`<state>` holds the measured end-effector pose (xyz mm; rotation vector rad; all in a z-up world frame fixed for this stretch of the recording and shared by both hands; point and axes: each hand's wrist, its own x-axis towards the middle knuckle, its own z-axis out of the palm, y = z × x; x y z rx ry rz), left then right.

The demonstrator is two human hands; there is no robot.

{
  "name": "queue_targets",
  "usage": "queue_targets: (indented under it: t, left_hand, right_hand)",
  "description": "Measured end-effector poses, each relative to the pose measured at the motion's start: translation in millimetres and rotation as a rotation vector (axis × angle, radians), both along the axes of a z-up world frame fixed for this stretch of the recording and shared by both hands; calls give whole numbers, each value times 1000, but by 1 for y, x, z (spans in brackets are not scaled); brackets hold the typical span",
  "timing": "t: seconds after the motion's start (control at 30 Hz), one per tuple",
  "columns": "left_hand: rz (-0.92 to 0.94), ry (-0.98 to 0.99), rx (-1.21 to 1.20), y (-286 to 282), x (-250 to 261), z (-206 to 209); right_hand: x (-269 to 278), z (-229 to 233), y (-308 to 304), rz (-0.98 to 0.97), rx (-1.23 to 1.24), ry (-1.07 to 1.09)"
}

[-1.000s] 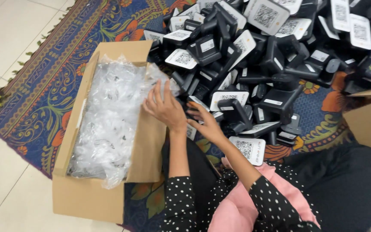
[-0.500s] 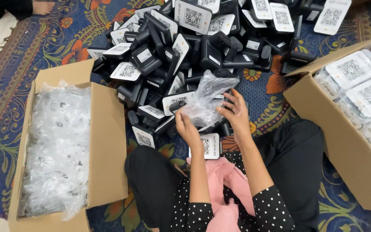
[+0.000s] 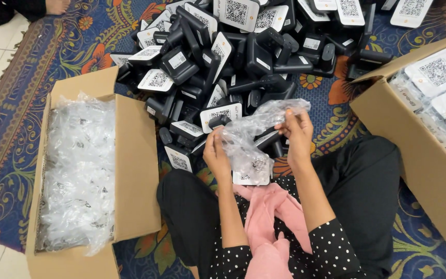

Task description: The person bags small black electronic devices with QR codes and places them into cardboard boxes.

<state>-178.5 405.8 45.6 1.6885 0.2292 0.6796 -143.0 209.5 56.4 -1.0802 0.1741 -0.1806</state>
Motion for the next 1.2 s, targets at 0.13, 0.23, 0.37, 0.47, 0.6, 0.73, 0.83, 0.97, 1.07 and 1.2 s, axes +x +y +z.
queue_targets:
  t: [0.13, 0.23, 0.37, 0.47, 0.6, 0.73, 0.83, 0.97, 1.07, 1.2]
  left_hand:
    - [86, 161, 9, 14, -8, 13]
    - [136, 320, 142, 25, -19, 22]
    - [250, 292, 561, 44, -23, 3]
    - [205, 201, 603, 36, -22, 25]
    - [-156, 112, 167, 16, -22, 61]
    - [-169, 63, 3, 3, -18, 48]
    - [-209, -61, 83, -2, -20, 61]
    - [-121, -78, 270, -6, -20, 67]
    - [-12, -33, 339, -6, -17, 49]
    - [204, 30, 246, -8, -16, 54]
  right_hand:
    - [-1, 7, -3, -69, -43, -59]
    - [-1, 6, -2, -63, 33, -52]
    - [-1, 17, 4, -88, 63, -17]
    - [0, 11, 6, -79, 88, 12]
    - [-1, 7, 7, -30, 130, 72]
    - [5, -14, -1, -26, 142, 63]
    - [5, -16, -5, -28, 135, 68]
    - [5, -9, -3, 13, 101, 117]
    - [9, -17, -3, 89, 80, 149]
    - [10, -33, -6, 225, -414, 353]
